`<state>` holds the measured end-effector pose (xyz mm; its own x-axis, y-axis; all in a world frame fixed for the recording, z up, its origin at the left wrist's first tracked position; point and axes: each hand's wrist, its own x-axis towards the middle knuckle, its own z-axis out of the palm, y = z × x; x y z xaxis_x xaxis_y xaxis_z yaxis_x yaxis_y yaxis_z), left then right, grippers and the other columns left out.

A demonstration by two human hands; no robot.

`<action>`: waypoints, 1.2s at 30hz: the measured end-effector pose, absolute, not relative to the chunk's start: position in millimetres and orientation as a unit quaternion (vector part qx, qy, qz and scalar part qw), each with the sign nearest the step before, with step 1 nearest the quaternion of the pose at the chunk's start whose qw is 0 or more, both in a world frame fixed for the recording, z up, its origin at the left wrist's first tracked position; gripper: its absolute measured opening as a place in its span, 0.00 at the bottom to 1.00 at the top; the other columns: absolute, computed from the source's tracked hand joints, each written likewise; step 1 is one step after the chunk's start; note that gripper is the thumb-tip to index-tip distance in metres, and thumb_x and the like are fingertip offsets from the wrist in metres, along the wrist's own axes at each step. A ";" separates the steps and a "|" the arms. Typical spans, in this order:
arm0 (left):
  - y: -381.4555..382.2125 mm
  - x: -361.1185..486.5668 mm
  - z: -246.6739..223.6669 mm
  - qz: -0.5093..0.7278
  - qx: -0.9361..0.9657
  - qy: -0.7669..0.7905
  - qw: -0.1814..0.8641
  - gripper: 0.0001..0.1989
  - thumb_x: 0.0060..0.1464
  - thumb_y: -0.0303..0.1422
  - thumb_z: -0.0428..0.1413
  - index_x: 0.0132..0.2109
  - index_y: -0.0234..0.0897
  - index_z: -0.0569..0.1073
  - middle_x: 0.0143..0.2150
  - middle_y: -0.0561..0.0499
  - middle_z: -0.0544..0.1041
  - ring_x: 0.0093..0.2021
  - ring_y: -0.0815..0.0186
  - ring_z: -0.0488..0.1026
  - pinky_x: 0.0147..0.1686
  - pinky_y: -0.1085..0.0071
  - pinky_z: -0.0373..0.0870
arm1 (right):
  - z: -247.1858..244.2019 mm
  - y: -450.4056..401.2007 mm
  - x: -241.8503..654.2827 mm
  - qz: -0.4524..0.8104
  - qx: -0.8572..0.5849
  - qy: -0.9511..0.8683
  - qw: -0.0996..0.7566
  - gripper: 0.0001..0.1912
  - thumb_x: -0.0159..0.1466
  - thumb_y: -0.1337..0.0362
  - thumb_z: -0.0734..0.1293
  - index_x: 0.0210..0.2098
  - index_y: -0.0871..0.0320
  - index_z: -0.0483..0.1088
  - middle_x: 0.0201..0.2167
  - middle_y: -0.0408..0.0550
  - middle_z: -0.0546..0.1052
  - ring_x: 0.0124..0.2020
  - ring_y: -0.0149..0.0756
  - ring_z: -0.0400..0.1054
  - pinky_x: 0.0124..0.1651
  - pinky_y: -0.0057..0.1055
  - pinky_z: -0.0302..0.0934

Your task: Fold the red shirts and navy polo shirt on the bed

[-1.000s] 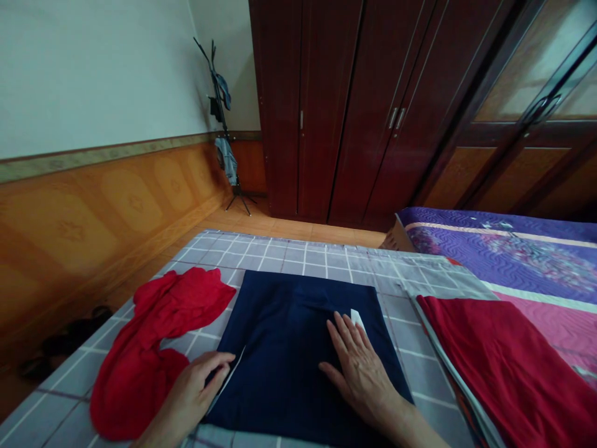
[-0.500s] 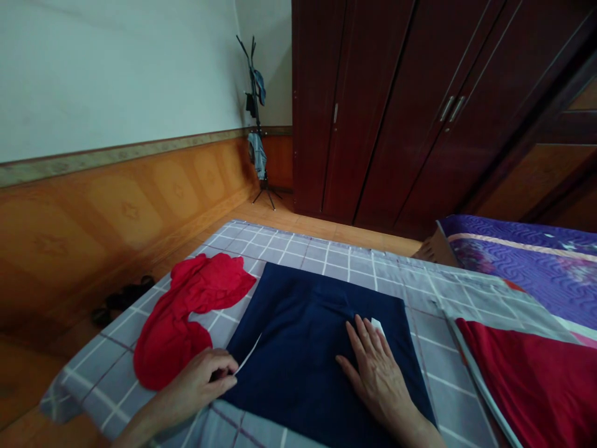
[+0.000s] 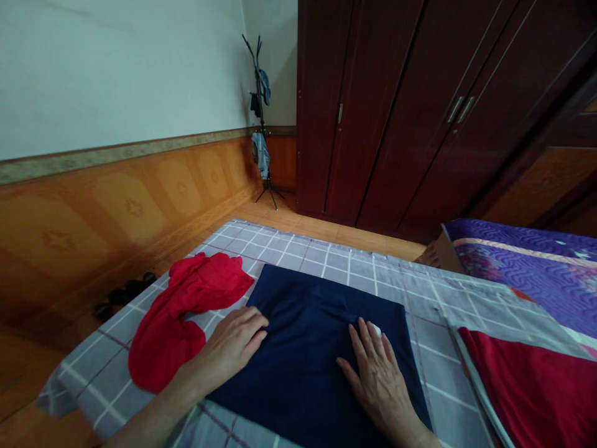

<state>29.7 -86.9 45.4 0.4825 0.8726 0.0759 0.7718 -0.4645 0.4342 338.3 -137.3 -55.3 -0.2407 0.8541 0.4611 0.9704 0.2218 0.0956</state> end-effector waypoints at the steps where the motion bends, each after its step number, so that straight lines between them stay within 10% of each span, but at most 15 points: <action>1: -74.1 41.6 42.1 0.177 0.834 0.488 0.188 0.11 0.60 0.32 0.46 0.45 0.42 0.71 0.44 0.49 0.72 0.45 0.61 0.69 0.47 0.67 0.59 | -55.5 -137.5 338.0 -0.185 -0.597 -0.765 0.157 0.35 0.66 0.44 0.53 0.59 0.66 0.61 0.62 0.63 0.60 0.63 0.54 0.51 0.60 0.51 0.49; 8: 8.9 80.3 -9.3 0.248 0.710 0.555 0.355 0.08 0.53 0.26 0.48 0.36 0.35 0.73 0.31 0.49 0.74 0.34 0.62 0.71 0.37 0.69 0.62 | -56.0 -139.8 337.4 -0.198 -0.609 -0.751 0.159 0.36 0.64 0.43 0.55 0.58 0.68 0.62 0.61 0.64 0.61 0.62 0.56 0.52 0.59 0.49 0.51; 16: 6.7 75.5 -7.3 0.200 0.629 0.524 0.538 0.16 0.49 0.44 0.56 0.34 0.34 0.72 0.17 0.59 0.63 0.15 0.72 0.58 0.16 0.76 0.50 | -52.7 -139.2 336.7 -0.185 -0.613 -0.752 0.156 0.36 0.63 0.44 0.58 0.59 0.67 0.61 0.62 0.64 0.59 0.63 0.55 0.50 0.59 0.49 0.51; 36: -0.2 69.3 -4.1 0.233 0.524 0.336 0.747 0.25 0.45 0.29 0.61 0.52 0.37 0.67 0.42 0.48 0.74 0.39 0.66 0.71 0.35 0.74 0.64 | -50.6 -139.7 336.2 -0.164 -0.617 -0.753 0.158 0.35 0.64 0.45 0.57 0.58 0.68 0.61 0.62 0.65 0.59 0.63 0.55 0.49 0.59 0.50 0.51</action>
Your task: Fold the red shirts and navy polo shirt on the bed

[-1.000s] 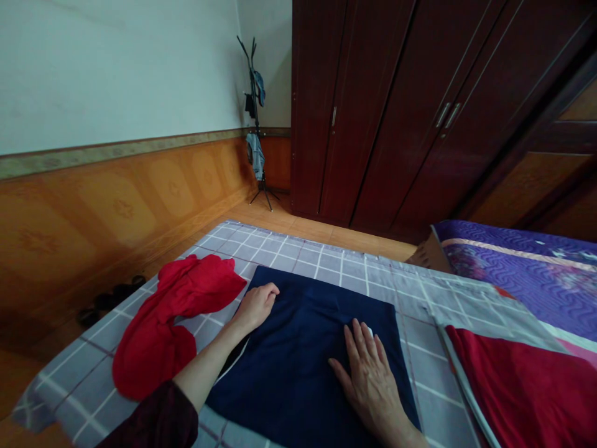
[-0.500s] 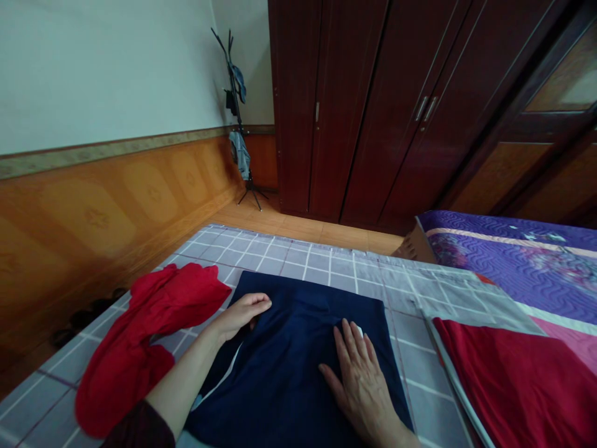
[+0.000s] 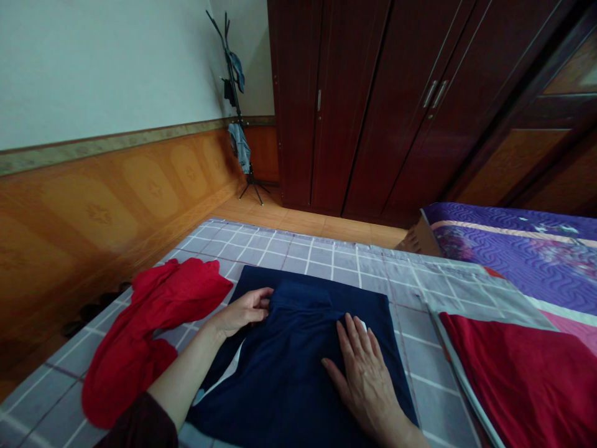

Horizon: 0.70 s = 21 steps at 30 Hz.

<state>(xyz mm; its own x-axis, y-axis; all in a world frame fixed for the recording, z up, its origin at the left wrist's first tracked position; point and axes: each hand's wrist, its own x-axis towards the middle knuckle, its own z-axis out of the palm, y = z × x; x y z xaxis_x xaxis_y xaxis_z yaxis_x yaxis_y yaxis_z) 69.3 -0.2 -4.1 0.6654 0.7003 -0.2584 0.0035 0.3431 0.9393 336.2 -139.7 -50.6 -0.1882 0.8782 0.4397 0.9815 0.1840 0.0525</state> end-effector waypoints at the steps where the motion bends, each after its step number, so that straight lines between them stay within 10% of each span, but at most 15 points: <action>1: 0.1 70.2 -2.9 0.239 0.532 0.343 0.737 0.24 0.45 0.29 0.60 0.52 0.36 0.68 0.42 0.47 0.74 0.40 0.65 0.71 0.36 0.73 0.64 | -50.3 -139.7 336.2 -0.161 -0.618 -0.753 0.159 0.35 0.64 0.45 0.56 0.58 0.68 0.61 0.62 0.65 0.59 0.63 0.55 0.49 0.59 0.50 0.51; 21: 17.3 45.4 0.4 0.278 0.592 0.476 0.588 0.27 0.49 0.41 0.58 0.54 0.34 0.65 0.38 0.48 0.74 0.30 0.70 0.68 0.25 0.76 0.55 | -52.9 -140.2 335.8 -0.147 -0.642 -0.737 0.151 0.35 0.65 0.45 0.54 0.58 0.68 0.62 0.62 0.64 0.59 0.64 0.55 0.49 0.60 0.51 0.49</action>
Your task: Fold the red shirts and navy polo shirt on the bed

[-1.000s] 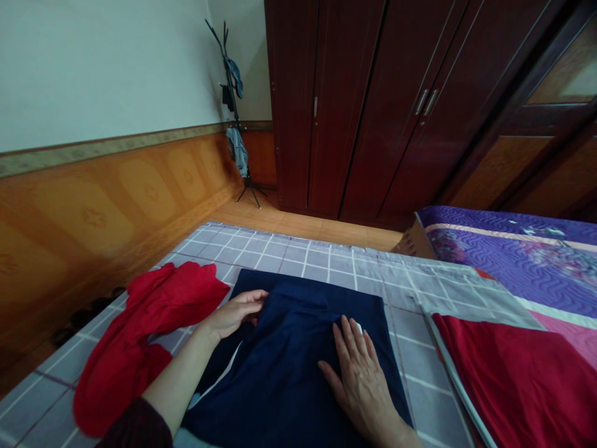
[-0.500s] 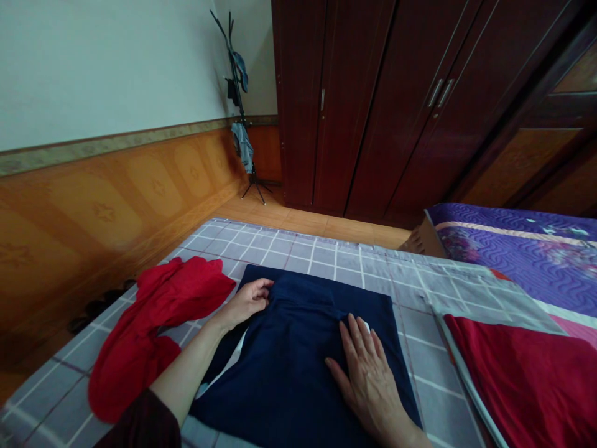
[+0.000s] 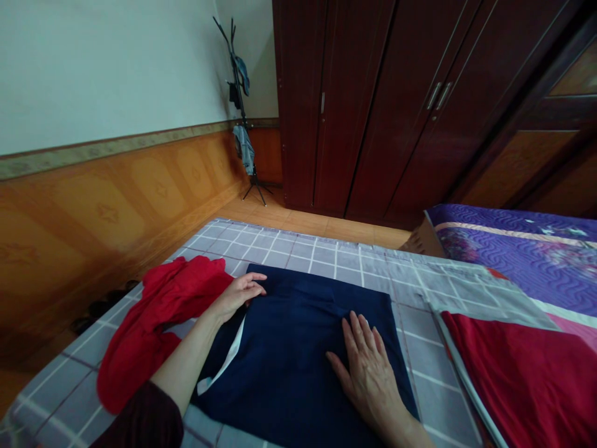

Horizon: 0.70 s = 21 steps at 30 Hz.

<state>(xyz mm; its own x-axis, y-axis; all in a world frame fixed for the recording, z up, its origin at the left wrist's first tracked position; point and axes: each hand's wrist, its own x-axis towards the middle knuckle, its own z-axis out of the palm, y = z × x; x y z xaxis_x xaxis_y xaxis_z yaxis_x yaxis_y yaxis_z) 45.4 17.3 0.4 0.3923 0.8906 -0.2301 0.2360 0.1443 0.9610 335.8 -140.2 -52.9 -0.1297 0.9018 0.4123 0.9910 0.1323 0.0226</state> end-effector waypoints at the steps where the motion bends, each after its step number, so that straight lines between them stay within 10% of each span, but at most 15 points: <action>1: 17.1 44.5 0.3 0.274 0.598 0.477 0.583 0.26 0.50 0.41 0.58 0.53 0.34 0.66 0.37 0.49 0.74 0.30 0.69 0.68 0.25 0.76 0.55 | -53.1 -140.1 335.7 -0.144 -0.642 -0.738 0.153 0.35 0.65 0.45 0.54 0.58 0.68 0.62 0.62 0.64 0.59 0.64 0.55 0.49 0.60 0.52 0.49; 21: 18.8 54.9 -15.5 0.267 0.716 0.488 0.423 0.16 0.51 0.44 0.53 0.38 0.36 0.73 0.31 0.52 0.74 0.33 0.64 0.70 0.33 0.72 0.62 | -15.0 -139.9 349.4 -0.125 -0.706 -0.683 0.138 0.24 0.66 0.54 0.58 0.52 0.68 0.67 0.50 0.62 0.71 0.50 0.51 0.63 0.51 0.44 0.57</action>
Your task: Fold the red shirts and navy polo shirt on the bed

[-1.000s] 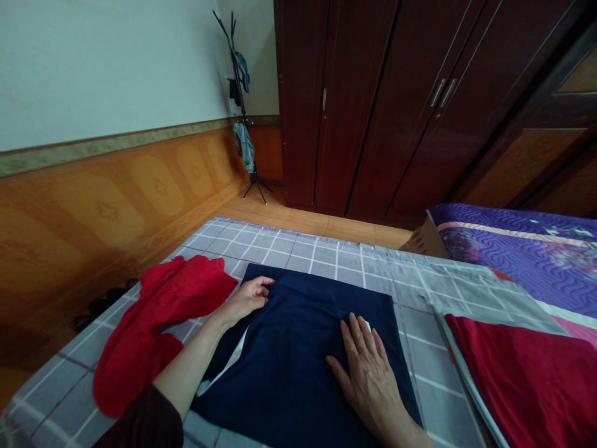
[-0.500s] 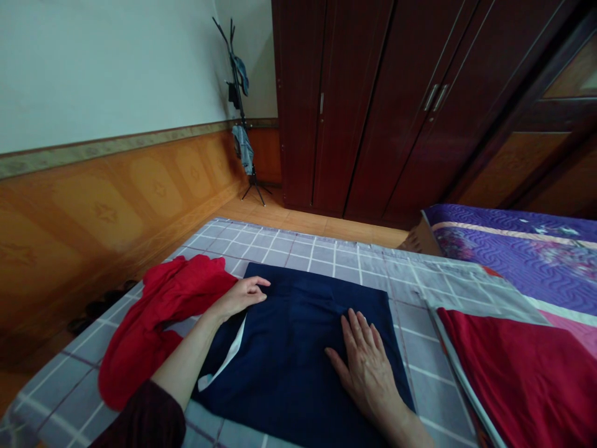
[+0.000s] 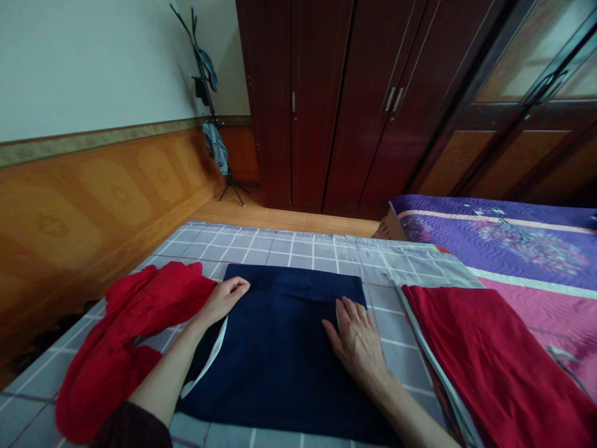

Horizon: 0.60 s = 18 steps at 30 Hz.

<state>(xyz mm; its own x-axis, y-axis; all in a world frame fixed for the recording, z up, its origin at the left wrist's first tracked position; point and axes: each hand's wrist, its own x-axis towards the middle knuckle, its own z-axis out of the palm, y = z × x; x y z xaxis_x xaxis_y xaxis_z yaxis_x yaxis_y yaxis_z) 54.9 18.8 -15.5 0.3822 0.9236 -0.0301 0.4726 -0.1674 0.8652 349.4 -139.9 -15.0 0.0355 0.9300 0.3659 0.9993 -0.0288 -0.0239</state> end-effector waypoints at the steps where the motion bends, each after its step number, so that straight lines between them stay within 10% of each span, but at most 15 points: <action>1: 18.2 55.1 -14.6 0.261 0.721 0.485 0.421 0.17 0.51 0.45 0.53 0.37 0.36 0.74 0.32 0.52 0.75 0.34 0.63 0.70 0.34 0.72 0.63 | -11.0 -138.4 354.8 -0.115 -0.720 -0.669 0.143 0.23 0.66 0.54 0.57 0.51 0.66 0.68 0.46 0.60 0.73 0.48 0.49 0.64 0.48 0.42 0.58; 6: 14.8 60.9 -14.1 0.243 0.736 0.469 0.423 0.17 0.49 0.46 0.55 0.37 0.36 0.74 0.32 0.52 0.76 0.35 0.61 0.72 0.35 0.71 0.66 | 1.5 -135.6 367.6 -0.082 -0.752 -0.641 0.132 0.19 0.67 0.53 0.57 0.37 0.57 0.74 0.33 0.52 0.72 0.38 0.44 0.66 0.41 0.38 0.59; 18: 13.1 67.3 -14.5 0.274 0.730 0.472 0.411 0.18 0.50 0.44 0.54 0.40 0.35 0.72 0.35 0.49 0.76 0.37 0.60 0.73 0.38 0.69 0.67 | -8.9 -127.4 370.2 0.048 -0.703 -0.667 0.241 0.14 0.64 0.65 0.59 0.27 0.59 0.74 0.48 0.53 0.72 0.54 0.46 0.60 0.54 0.42 0.56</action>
<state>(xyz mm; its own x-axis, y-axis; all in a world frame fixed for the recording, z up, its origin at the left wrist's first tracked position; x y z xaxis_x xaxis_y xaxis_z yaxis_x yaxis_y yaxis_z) 67.3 13.1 -14.5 0.4049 0.9143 0.0115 0.4642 -0.2164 0.8589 370.2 -127.4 -8.9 0.1057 0.9614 0.2541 0.9149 0.0061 -0.4035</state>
